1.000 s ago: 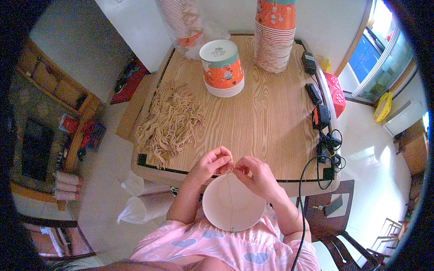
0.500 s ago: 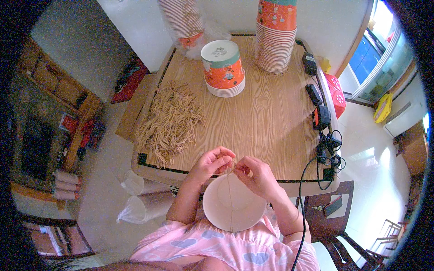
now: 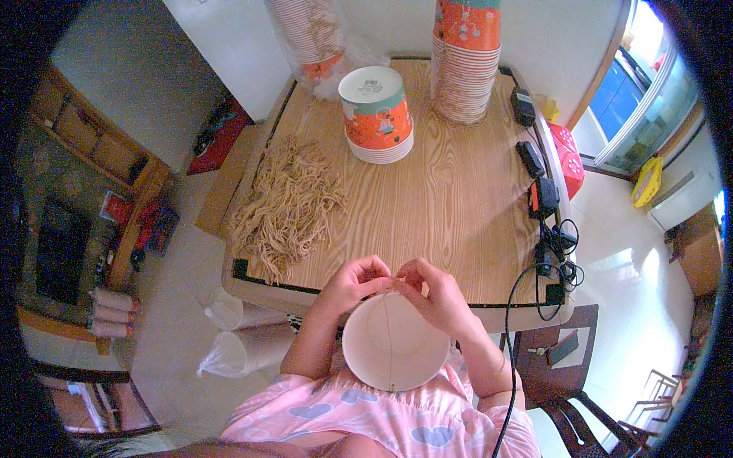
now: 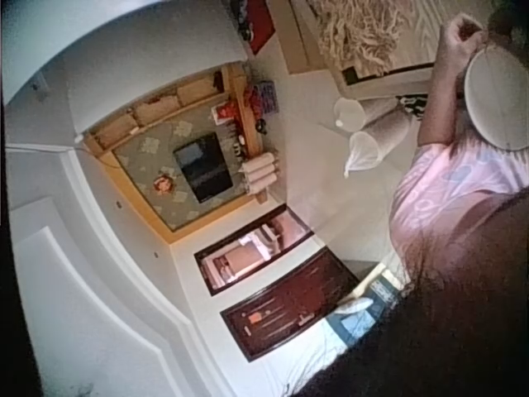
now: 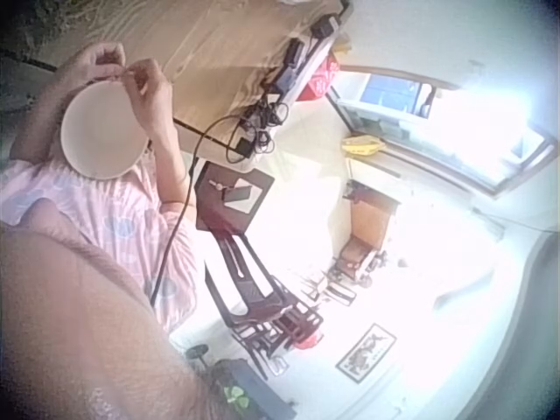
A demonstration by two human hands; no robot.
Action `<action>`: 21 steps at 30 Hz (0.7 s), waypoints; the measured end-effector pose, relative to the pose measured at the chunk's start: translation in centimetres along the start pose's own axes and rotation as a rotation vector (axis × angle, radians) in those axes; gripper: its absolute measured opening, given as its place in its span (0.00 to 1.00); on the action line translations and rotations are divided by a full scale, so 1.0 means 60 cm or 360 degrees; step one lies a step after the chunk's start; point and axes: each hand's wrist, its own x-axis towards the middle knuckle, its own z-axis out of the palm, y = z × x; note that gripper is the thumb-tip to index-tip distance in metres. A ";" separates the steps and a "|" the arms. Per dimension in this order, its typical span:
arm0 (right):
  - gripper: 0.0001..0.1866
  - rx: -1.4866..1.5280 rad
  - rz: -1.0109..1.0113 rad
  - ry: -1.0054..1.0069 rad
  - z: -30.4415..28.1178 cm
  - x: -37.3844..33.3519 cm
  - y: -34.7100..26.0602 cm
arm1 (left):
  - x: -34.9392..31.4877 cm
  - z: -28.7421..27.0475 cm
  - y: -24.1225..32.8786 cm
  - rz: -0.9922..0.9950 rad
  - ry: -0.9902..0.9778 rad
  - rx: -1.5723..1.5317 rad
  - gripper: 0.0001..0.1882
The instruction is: Attaching string handles to paper bowls and organizing them for shipment.
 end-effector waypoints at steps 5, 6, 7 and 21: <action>0.05 0.0032 0.0027 -0.0029 -0.003 0.003 -0.004 | 0.000 0.007 0.004 0.0004 0.0020 -0.0021 0.07; 0.05 -0.0002 0.0031 -0.0048 -0.004 0.004 -0.005 | 0.000 0.008 0.003 0.0037 0.0061 -0.0026 0.06; 0.05 -0.0001 0.0030 -0.0049 -0.003 0.004 -0.002 | 0.000 0.009 0.003 0.0070 0.0102 -0.0031 0.06; 0.06 0.0006 0.0011 0.0016 -0.001 0.006 0.012 | -0.004 0.013 -0.002 0.0172 0.0109 0.0114 0.04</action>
